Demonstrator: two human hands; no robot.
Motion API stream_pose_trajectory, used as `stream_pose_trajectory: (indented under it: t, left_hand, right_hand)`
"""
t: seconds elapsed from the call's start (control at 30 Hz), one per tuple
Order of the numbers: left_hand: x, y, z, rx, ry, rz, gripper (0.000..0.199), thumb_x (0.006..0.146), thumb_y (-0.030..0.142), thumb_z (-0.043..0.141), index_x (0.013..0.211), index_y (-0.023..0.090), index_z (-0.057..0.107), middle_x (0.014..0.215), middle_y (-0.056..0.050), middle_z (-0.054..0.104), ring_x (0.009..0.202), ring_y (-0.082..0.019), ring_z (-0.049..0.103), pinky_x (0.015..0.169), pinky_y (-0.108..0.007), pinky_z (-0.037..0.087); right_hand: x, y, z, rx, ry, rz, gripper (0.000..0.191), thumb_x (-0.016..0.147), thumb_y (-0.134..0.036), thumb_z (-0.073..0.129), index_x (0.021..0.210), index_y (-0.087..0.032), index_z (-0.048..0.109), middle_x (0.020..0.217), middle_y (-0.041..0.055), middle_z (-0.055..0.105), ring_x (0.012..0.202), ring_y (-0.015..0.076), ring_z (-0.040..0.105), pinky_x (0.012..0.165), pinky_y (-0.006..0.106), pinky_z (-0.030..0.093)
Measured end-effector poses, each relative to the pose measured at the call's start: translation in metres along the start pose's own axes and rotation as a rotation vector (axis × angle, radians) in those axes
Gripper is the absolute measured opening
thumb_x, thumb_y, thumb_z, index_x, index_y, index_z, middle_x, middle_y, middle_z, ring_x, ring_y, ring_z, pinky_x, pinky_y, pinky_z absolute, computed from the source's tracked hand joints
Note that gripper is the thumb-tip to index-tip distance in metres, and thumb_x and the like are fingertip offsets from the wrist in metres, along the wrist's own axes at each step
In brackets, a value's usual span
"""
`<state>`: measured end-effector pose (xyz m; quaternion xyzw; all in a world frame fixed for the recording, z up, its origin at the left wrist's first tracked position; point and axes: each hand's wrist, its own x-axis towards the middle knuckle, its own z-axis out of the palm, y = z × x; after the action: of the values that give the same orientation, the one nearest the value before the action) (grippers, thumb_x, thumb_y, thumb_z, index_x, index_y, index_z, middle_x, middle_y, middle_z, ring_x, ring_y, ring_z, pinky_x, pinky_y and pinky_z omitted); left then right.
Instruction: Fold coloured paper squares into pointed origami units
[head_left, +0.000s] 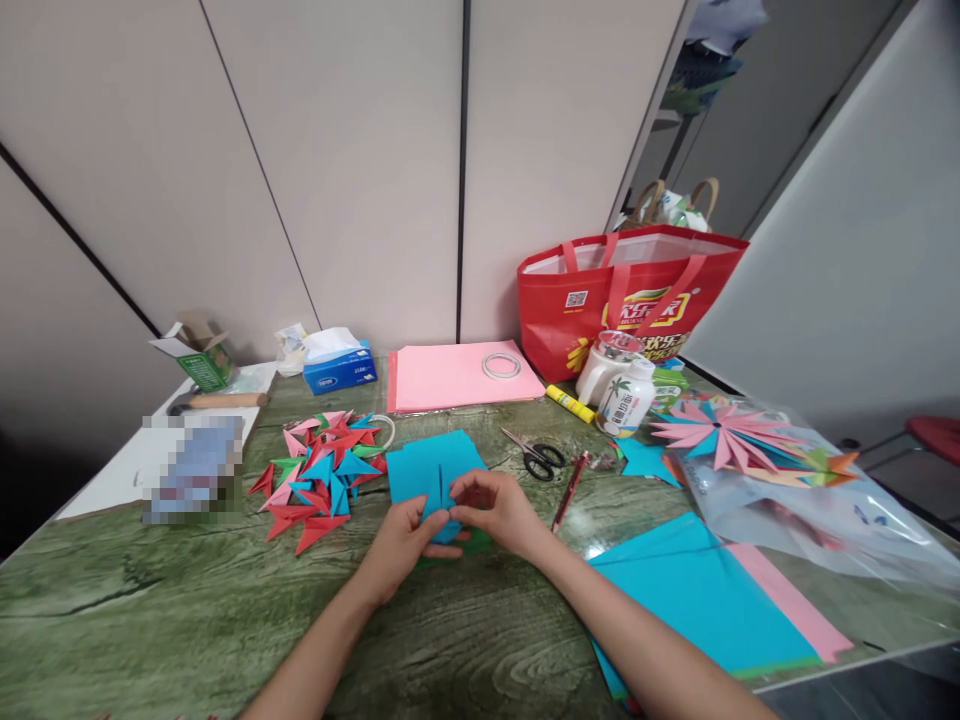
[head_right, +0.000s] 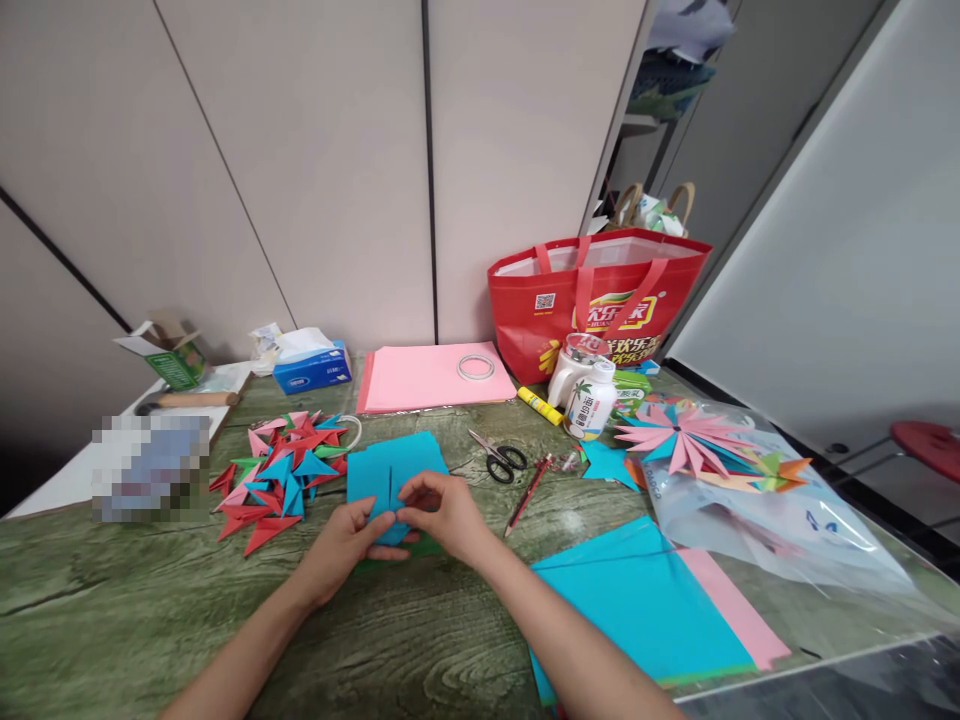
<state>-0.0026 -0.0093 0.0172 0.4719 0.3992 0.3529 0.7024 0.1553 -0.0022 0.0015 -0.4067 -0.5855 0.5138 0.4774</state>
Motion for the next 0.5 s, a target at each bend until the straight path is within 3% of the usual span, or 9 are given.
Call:
stream_pose_trajectory:
  t: [0.13,0.3,0.4,0.5]
  left_hand:
    - [0.002,0.0,0.001,-0.092,0.108,0.058,0.028,0.066,0.035,0.065,0.082,0.012,0.062,0.081,-0.005,0.069,0.072,-0.02,0.063,0.065,-0.036,0.054]
    - [0.002,-0.001,0.003,-0.193,0.169,0.068,0.031,0.063,0.034,0.068,0.085,0.012,0.063,0.084,-0.006,0.068,0.073,-0.02,0.063,0.065,-0.035,0.053]
    - [0.002,-0.003,0.004,-0.197,0.194,0.088,0.028,0.063,0.032,0.067,0.081,0.012,0.062,0.079,-0.005,0.068,0.07,-0.018,0.061,0.064,-0.035,0.053]
    - [0.003,-0.004,0.005,-0.165,0.22,0.103,0.025,0.063,0.033,0.067,0.076,0.012,0.061,0.073,-0.003,0.066,0.067,-0.017,0.059,0.062,-0.034,0.053]
  right_hand:
    - [-0.003,0.0,0.002,-0.212,0.011,-0.219,0.021,0.068,-0.02,0.061,0.088,-0.017,0.061,0.082,0.003,0.061,0.068,0.0137,0.057,0.061,0.026,0.048]
    - [-0.009,0.003,0.009,-0.757,0.157,-0.558,0.017,0.076,-0.015,0.053,0.09,-0.018,0.061,0.078,0.0052,0.062,0.072,0.0152,0.055,0.064,0.026,0.044]
    - [-0.012,0.005,0.014,-1.03,0.227,-0.63,0.014,0.08,-0.015,0.049,0.088,-0.017,0.061,0.069,0.0046,0.06,0.068,0.0154,0.053,0.059,0.025,0.041]
    - [-0.014,0.005,0.018,-1.208,0.187,-0.65,0.014,0.081,-0.014,0.047,0.09,-0.015,0.059,0.069,0.0056,0.057,0.068,0.0171,0.05,0.056,0.026,0.038]
